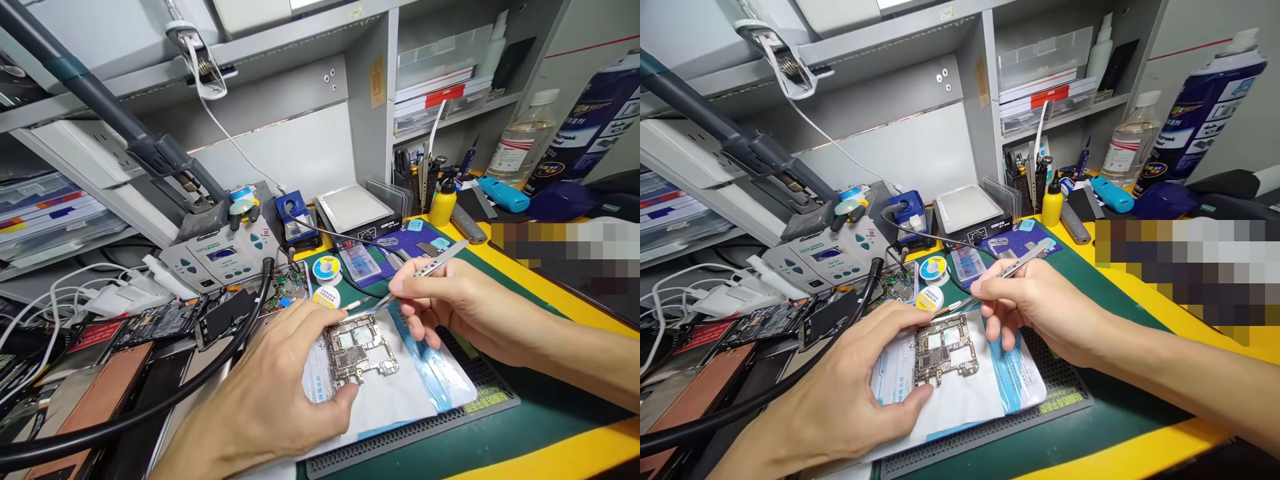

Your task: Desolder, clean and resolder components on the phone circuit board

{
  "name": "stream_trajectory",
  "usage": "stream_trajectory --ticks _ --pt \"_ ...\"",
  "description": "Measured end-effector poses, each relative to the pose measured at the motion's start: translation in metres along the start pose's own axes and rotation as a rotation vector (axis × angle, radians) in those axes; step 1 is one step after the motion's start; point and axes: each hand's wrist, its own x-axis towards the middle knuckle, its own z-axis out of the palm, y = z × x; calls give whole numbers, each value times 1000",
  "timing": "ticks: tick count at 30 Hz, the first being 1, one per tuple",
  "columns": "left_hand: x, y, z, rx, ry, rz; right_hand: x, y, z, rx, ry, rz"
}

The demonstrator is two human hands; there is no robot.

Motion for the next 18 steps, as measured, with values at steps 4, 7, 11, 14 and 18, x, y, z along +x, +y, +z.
stream_trajectory --ticks 4,7,11,14,18 --pt "0 5 -1 13 -17 24 -1 0 0 -2 -13 -3" --pt "1 9 -2 15 -49 15 0 0 0 -1 -21 2" --pt "3 13 -3 27 -97 -21 1 -1 0 0 -29 2" --pt "4 15 -4 53 -96 -22 1 -2 1 -4 -36 -4" --pt "4 15 -3 69 -73 2 0 -4 3 -2 -23 -11"
